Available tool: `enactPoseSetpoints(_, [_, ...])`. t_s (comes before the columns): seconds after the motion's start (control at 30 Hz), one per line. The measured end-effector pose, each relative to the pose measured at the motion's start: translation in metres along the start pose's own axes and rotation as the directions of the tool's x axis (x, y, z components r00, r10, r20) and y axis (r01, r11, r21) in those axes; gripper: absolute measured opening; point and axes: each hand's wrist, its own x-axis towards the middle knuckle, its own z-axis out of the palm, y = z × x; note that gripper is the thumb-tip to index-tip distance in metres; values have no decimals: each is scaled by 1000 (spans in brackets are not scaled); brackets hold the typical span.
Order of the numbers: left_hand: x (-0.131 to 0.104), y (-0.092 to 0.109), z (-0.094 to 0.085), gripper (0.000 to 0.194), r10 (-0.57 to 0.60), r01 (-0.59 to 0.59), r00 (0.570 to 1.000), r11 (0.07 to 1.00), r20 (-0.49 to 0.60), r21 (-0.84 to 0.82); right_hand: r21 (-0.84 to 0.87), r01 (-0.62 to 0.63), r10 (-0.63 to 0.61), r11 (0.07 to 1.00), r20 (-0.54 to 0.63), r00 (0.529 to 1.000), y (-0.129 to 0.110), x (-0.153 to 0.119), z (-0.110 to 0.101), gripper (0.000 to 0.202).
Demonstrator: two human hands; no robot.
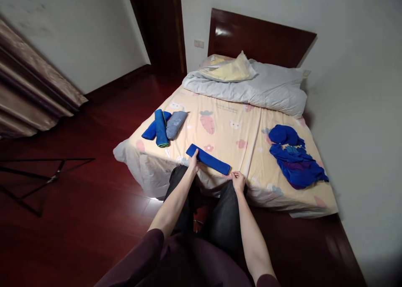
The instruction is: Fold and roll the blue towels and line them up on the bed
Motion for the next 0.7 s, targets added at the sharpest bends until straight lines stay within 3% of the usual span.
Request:
enactPoseSetpoints(0.07, [0, 17, 3, 45, 70, -71, 997, 997, 23, 43, 108, 25, -13, 994, -111, 994, -2, -11, -3, 47])
enactPoseSetpoints(0.13, [-2, 39, 11, 51, 116, -137, 982, 981, 149, 140, 126, 70, -43, 990, -199, 979, -9, -25, -6, 54])
enactPoseSetpoints(0.2, [-6, 66, 21, 57, 131, -217, 938, 944, 322, 247, 65, 133, -119, 989, -189, 975, -25, -35, -6, 59])
enactPoseSetpoints(0.27, [-13, 94, 33, 58, 135, -318, 872, 887, 470, 336, 25, 228, -224, 973, -101, 969, -54, -37, 4, 67])
enactPoseSetpoints(0.4, [-26, 150, 49, 52, 84, -500, 731, 741, 677, 448, 92, 386, -395, 918, 128, 910, -137, -13, 58, 92])
enactPoseSetpoints(0.5, [-25, 187, 48, 52, 71, -613, 654, 633, 753, 473, 173, 381, -414, 908, 237, 879, -191, 10, 112, 88])
enactPoseSetpoints(0.57, [-18, 210, 41, 51, 95, -666, 636, 569, 765, 483, 252, 351, -416, 902, 287, 863, -217, 20, 145, 77])
enactPoseSetpoints(0.7, [3, 246, 18, 44, 152, -709, 645, 486, 749, 512, 335, 276, -385, 901, 324, 864, -248, 26, 197, 59])
